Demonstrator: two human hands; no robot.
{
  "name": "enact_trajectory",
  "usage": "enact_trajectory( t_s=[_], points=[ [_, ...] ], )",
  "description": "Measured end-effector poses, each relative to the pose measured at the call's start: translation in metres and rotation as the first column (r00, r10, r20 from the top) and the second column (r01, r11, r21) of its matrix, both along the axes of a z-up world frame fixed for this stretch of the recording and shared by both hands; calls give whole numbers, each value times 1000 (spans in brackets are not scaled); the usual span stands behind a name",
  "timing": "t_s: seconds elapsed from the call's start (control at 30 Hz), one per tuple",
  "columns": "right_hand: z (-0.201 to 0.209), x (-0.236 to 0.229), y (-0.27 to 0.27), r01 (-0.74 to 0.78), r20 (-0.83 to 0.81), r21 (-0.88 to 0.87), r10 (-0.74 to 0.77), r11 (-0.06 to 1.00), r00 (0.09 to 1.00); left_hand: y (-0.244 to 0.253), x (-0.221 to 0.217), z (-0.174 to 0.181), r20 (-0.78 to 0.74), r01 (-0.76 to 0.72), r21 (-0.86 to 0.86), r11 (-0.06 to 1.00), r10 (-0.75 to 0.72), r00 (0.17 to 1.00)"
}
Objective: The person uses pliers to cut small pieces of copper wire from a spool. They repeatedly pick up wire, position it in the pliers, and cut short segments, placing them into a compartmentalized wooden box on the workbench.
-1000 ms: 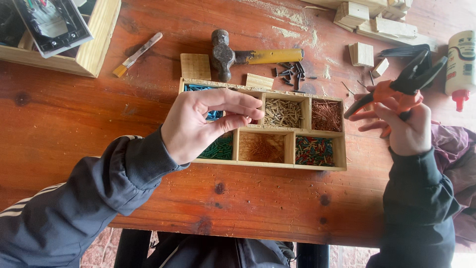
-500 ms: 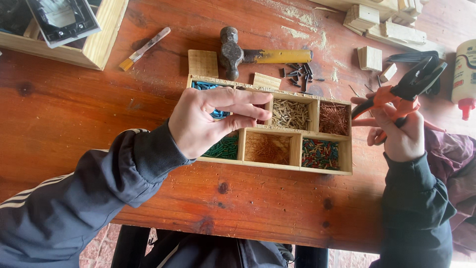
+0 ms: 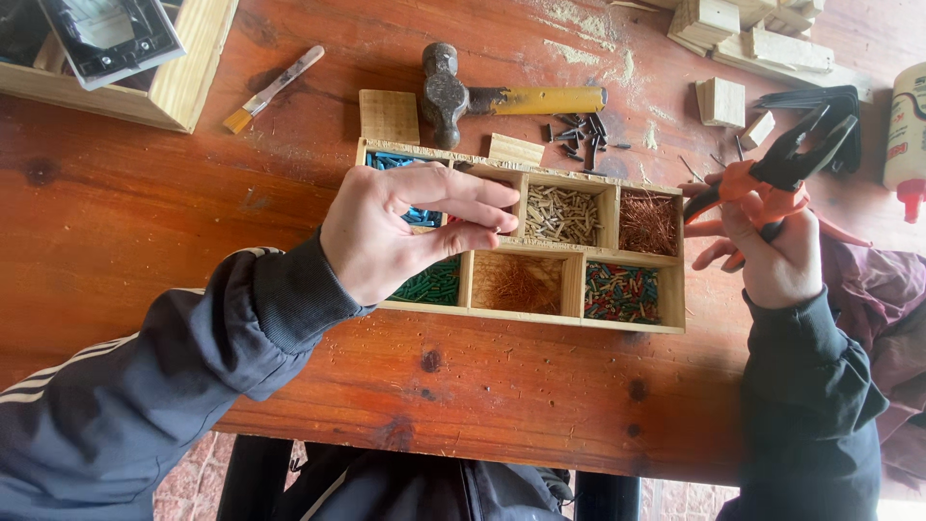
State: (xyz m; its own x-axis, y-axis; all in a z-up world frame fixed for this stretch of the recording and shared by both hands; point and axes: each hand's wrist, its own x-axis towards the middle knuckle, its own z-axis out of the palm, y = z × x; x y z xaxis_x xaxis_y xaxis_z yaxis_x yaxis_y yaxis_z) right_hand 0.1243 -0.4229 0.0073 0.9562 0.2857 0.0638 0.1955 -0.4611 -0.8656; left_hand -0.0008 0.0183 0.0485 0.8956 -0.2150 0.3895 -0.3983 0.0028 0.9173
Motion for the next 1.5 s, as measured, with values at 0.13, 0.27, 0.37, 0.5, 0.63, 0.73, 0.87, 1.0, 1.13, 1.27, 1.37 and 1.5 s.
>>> enact_trajectory(
  t_s=[0.13, 0.27, 0.37, 0.5, 0.63, 0.73, 0.87, 1.0, 1.13, 1.27, 1.37, 1.5],
  points=[
    [2, -1, 2, 10, -6, 11, -10, 1000, 1000, -3, 11, 2, 243, -127, 235, 964, 68, 968],
    [6, -2, 6, -41, -10, 50, 41, 998, 999, -23, 34, -1, 460, -222, 352, 909, 38, 887],
    [6, 0, 5, -62, -16, 89, 64, 994, 998, -41, 65, -9, 573, -324, 438, 839, 18, 820],
    [9, -2, 8, -48, -19, 17, 49, 999, 999, -62, 92, -15, 604, -437, 640, 632, -63, 795],
    [10, -3, 10, -44, -47, 52, 46, 998, 998, -65, 87, 3, 603, -435, 664, 608, -93, 792],
    [13, -5, 13, -26, -57, 25, 27, 999, 998, -70, 81, 11, 616, -443, 663, 603, -104, 781],
    [17, -5, 15, -63, -54, 16, 64, 998, 996, -99, 69, 7, 616, -386, 659, 646, -168, 770],
    [15, -6, 16, -59, -9, 36, 59, 998, 998, -135, 62, -5, 608, -360, 706, 610, -262, 749],
    [16, -8, 18, -103, -40, 161, 111, 982, 993, -162, 58, -21, 606, -424, 768, 480, -331, 723],
    [16, -7, 16, -129, -10, 128, 131, 983, 991, -179, 56, -41, 578, -453, 810, 373, -371, 727],
    [12, -5, 13, -170, 1, 155, 172, 973, 985, -185, 55, -55, 575, -480, 817, 319, -389, 720],
    [9, -6, 12, -150, -14, 160, 154, 976, 988, -187, 54, -59, 515, -447, 857, 255, -400, 758]
  ],
)
